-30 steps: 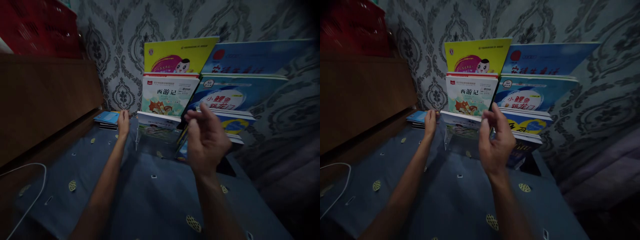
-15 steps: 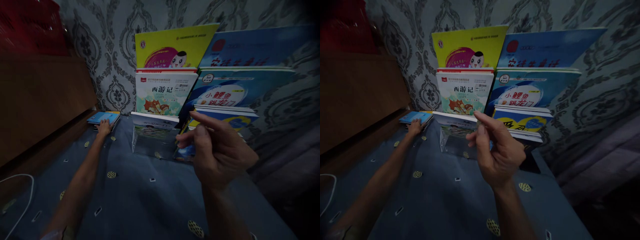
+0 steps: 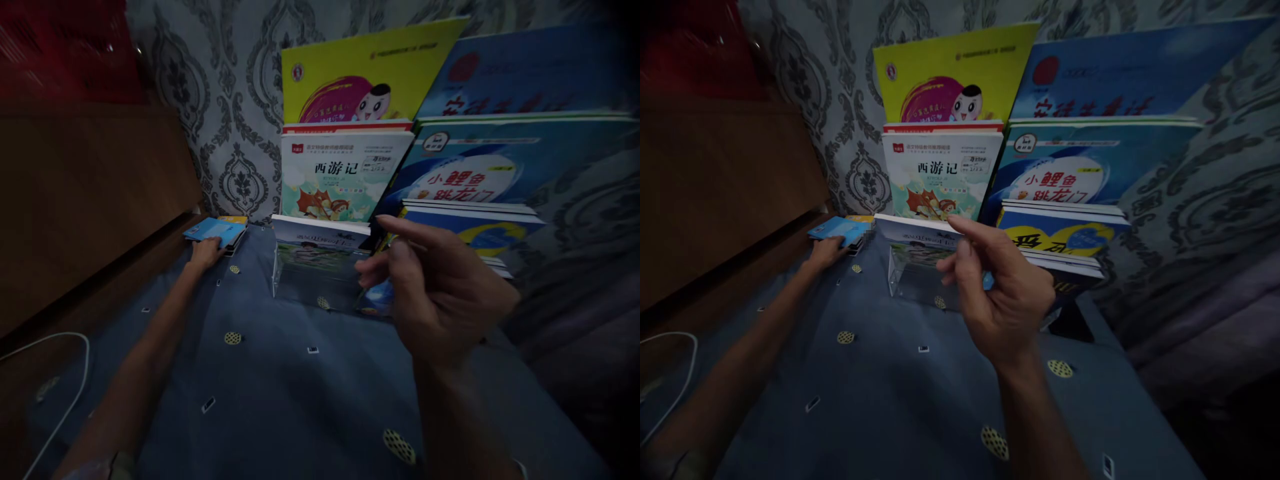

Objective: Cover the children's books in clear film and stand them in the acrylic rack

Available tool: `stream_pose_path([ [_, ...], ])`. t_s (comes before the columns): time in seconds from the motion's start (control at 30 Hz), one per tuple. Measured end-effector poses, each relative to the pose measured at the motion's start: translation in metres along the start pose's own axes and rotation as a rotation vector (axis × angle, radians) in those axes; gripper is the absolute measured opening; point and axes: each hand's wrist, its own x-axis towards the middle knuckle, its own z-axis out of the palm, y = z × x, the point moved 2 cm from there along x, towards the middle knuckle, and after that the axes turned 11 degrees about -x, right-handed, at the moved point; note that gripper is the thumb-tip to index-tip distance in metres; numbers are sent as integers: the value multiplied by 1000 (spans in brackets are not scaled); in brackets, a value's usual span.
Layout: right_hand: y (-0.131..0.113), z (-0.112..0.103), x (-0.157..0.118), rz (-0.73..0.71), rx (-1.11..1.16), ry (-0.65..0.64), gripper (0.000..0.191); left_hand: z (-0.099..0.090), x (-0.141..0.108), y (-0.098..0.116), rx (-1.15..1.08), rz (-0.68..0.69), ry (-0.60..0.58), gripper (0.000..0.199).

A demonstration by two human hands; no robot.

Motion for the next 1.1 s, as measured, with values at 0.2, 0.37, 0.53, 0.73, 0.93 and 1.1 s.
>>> stream_pose_path([
  [0.2,0,0,1,-3,-37,-47,22,-4,4,14,94,37,-39,34],
  [0.37,0,-2,2,-12,-22,-50,21,-3,-17,21,150,58,-46,43],
  [0.53,1,-5,3,6,-41,-65,21,-5,-66,12,188,91,-65,44],
  [0.73,-1,-5,3,14,-8,-94,21,-1,-107,7,256,59,1,56],
  [0.93,-8,-5,2,-1,-10,-131,21,11,-93,17,215,-12,66,58],
  [1.1,-12,-7,2,-17,-12,-146,22,18,-97,19,231,-2,14,54],
])
